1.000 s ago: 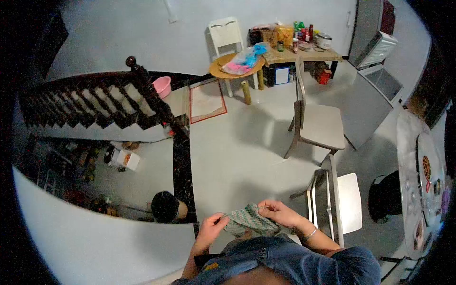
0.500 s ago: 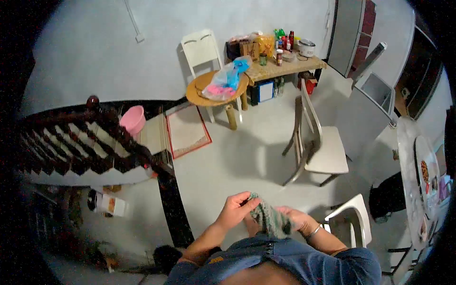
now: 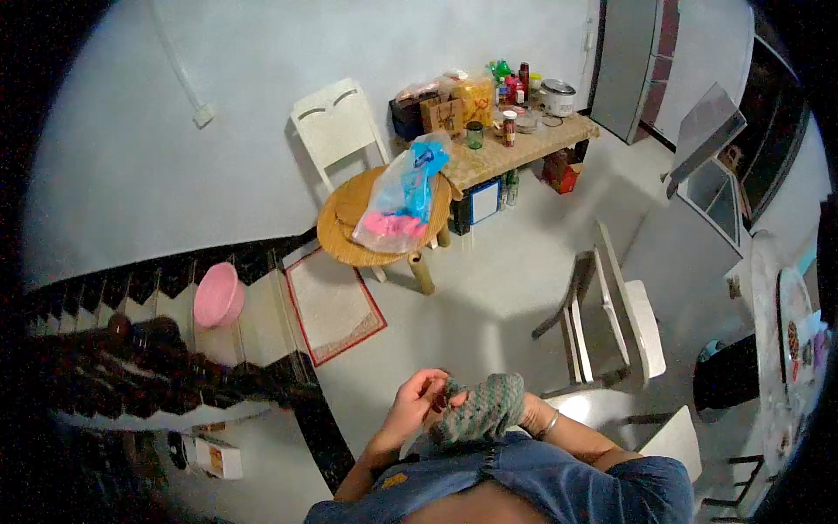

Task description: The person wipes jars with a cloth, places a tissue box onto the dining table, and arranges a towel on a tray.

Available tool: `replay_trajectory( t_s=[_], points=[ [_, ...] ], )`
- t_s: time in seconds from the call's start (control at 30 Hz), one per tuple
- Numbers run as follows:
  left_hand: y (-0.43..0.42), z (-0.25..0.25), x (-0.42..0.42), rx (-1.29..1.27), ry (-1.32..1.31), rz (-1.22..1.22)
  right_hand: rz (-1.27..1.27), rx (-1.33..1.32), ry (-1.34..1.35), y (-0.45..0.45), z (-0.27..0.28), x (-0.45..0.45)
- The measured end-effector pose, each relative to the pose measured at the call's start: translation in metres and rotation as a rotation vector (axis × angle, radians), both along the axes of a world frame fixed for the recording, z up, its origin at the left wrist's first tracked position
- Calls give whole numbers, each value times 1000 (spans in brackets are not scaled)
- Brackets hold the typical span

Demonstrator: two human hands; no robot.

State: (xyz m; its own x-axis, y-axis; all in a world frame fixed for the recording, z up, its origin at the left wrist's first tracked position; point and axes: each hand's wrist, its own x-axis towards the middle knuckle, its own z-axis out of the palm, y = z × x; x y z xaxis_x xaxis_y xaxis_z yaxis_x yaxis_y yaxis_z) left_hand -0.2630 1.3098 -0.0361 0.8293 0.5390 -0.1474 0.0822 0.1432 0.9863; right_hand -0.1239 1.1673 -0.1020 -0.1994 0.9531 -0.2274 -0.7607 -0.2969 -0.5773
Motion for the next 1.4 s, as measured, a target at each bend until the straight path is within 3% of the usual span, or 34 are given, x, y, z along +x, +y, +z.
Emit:
replay_trajectory(
  t_s=[0.1, 0.17, 0.3, 0.37, 0.43, 0.47, 0.5, 0.53, 0.6, 0.67, 0.7, 0.73, 0.83, 0.97, 1.0, 1.13, 1.2, 1.3, 1.4],
  points=[
    [75, -29, 37, -38, -6, -226, -114, -9, -9, 55, 11, 42],
    [113, -24, 73, 458, -2, -269, -206, -30, -41, 83, 17, 72],
    [177, 11, 151, 334, 168, -441, -403, -92, -102, 123, 33, 132],
    [196, 25, 196, 485, 292, -532, -517, -123, -90, 136, 50, 160],
    [210, -21, 239, 384, 139, -607, -646, -153, -134, 145, 55, 190],
    [216, -29, 260, 456, 46, -690, -655, -145, -568, 151, 59, 204],
    [221, -42, 285, 525, -57, -768, -671, -153, -574, 158, 56, 222],
    [221, -24, 304, 483, 80, -821, -688, -180, -475, 162, 61, 242],
    [234, -34, 346, 422, 74, -852, -657, -125, -265, 174, 72, 285],
    [251, -48, 396, 328, 70, -886, -715, -154, -323, 182, 44, 333],
    [261, -47, 419, 330, 73, -892, -772, -180, -376, 188, 37, 354],
    [269, -49, 438, 363, 64, -896, -795, -221, -142, 197, 46, 378],
    [299, -33, 499, 426, 74, -913, -865, -252, -95, 230, 52, 444],
    [331, -46, 561, 537, 44, -844, -842, -116, -270, 272, 98, 520],
    [340, -49, 583, 713, 152, -904, -910, -104, -345, 278, 87, 536],
    [379, -79, 640, 714, 148, -874, -902, -239, -200, 287, 9, 625],
    [410, -98, 681, 829, 170, -717, -909, -231, -145, 306, -12, 676],
    [457, -129, 747, 951, 190, -639, -928, -259, -115, 344, -5, 738],
    [489, -116, 817, 1008, 264, -577, -1006, -164, -276, 373, -14, 796]
  ],
)
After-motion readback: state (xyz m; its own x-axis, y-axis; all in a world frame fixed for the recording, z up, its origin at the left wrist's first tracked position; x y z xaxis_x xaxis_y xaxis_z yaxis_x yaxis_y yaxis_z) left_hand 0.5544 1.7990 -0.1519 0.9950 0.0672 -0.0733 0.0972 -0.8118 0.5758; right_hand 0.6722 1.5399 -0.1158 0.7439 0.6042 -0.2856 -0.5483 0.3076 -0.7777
